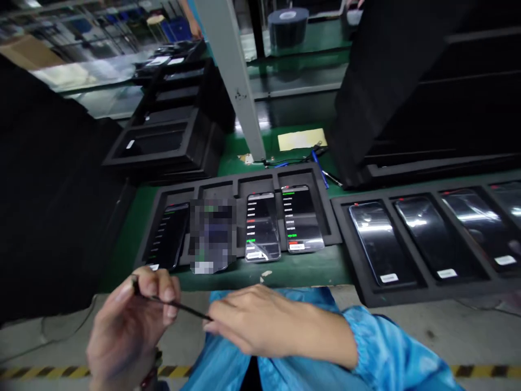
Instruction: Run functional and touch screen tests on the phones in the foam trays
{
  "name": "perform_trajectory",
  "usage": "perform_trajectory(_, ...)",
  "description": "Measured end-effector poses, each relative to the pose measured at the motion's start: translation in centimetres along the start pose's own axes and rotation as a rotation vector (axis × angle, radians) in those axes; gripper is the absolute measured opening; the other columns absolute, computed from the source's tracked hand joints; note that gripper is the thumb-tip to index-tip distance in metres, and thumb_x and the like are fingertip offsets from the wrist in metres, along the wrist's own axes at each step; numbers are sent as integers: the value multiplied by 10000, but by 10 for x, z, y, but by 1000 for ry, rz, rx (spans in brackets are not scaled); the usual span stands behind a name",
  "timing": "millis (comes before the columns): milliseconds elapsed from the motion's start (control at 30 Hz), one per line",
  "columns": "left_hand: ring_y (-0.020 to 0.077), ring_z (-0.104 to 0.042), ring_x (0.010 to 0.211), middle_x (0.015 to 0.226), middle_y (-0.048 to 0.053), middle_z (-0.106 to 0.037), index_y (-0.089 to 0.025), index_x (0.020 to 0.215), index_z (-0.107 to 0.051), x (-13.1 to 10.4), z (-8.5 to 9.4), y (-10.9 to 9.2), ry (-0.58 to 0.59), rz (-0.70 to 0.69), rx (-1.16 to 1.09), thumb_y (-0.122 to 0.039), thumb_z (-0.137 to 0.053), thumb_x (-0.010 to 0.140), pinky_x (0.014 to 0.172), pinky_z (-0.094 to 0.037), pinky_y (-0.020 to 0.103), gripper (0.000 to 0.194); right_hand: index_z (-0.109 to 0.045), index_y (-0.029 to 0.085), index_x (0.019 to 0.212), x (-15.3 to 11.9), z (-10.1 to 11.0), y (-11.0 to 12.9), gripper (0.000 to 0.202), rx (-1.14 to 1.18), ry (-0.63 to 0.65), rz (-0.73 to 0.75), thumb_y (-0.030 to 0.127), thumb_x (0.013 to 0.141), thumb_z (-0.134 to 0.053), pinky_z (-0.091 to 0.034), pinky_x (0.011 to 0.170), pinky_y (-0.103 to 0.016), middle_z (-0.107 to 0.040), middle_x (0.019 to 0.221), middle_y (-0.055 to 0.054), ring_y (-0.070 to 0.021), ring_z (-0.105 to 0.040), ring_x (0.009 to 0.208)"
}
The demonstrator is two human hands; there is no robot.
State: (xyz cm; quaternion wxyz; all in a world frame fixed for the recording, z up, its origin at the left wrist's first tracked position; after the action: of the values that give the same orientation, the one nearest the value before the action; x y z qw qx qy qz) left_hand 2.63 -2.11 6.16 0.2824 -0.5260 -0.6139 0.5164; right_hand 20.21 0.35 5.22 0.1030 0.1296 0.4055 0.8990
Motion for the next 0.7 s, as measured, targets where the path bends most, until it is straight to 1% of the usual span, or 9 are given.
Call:
perform_trajectory(67, 178, -768, 643, 842, 54, -808, -204, 891, -781, 21, -9, -5, 67, -40, 26, -450, -790, 954, 589, -652, 250, 254, -671, 183, 1188, -19, 48, 1, 340, -72, -102, -129, 335, 1202, -368, -571, 774, -287, -787, 985, -57, -175, -738, 867)
perform_trajectory(133, 198, -804, 717, 924, 79, -839, -209, 1016, -798, 46, -24, 0, 176, -42, 52, -452, -751, 996, 664, -673, 274, 249, -677, 189, 1275, -33, 98, -2, 340, -216, -196, -194, 258, 1187, -356, -581, 837, -294, -808, 1101, -83, -190, -770, 973)
perform_trajectory(167, 202, -809, 731, 935, 86, -843, -210, 1070, -795, 58, -34, 4, 238, -36, 58, -461, -735, 1011, 683, -674, 281, 265, -666, 202, 1336, -37, 122, -11, 338, -293, -204, -249, 230, 1174, -370, -583, 898, -311, -808, 1189, -90, -205, -774, 1062)
perform_trajectory(267, 198, -809, 785, 979, 97, -850, -201, 1210, -766, 94, -62, 14, 347, -38, 33, -510, -744, 1003, 735, -660, 284, 372, -647, 253, 1393, -28, 185, -59, 327, -565, -180, -406, 286, 1163, -416, -553, 900, -315, -791, 1298, -78, -236, -760, 1130)
perform_trajectory(367, 214, -815, 920, 1093, 133, -849, -176, 1327, -717, 117, -69, 18, 358, -53, -1, -594, -726, 989, 838, -647, 299, 537, -629, 242, 1411, -1, 229, -124, 351, -847, -48, -585, 312, 1163, -391, -483, 808, -287, -784, 1279, -112, -249, -740, 1086)
perform_trajectory(433, 217, -808, 944, 1106, 143, -844, -167, 1351, -706, 116, -61, 18, 362, -82, 45, -638, -672, 1009, 870, -638, 312, 584, -649, 238, 1393, 19, 244, -157, 354, -914, 8, -616, 301, 1158, -392, -444, 754, -287, -782, 1271, -121, -250, -733, 1025)
perform_trajectory(500, 216, -800, 931, 1092, 140, -839, -166, 1320, -726, 105, -45, 16, 360, -139, 129, -638, -635, 1032, 876, -634, 321, 560, -690, 242, 1323, 31, 250, -181, 327, -949, 55, -630, 296, 1150, -419, -422, 723, -280, -789, 1214, -107, -232, -722, 968)
perform_trajectory(600, 212, -791, 941, 1078, 116, -832, -184, 1265, -755, 79, -10, 8, 293, -242, 232, -590, -606, 1063, 898, -631, 326, 477, -736, 218, 1230, 35, 252, -205, 298, -984, 81, -643, 306, 1133, -468, -445, 754, -287, -777, 1127, -118, -228, -706, 933)
perform_trajectory(700, 221, -783, 1037, 1112, 95, -829, -210, 1255, -763, 62, 34, -8, 124, -350, 352, -545, -590, 1081, 966, -620, 337, 415, -745, 170, 1254, 28, 255, -212, 352, -1001, 32, -628, 355, 1120, -477, -509, 874, -362, -744, 1177, -184, -280, -706, 1000)
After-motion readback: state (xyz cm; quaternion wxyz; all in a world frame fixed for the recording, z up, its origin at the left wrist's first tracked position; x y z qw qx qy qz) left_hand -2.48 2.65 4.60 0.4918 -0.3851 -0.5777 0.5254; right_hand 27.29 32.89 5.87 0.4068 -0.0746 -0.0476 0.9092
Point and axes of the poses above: each hand's wrist, its own x-axis towards the middle knuckle, its own z-axis out of the back of the hand, y = z × x, the point moved 8 cm from there along x, towards the middle knuckle
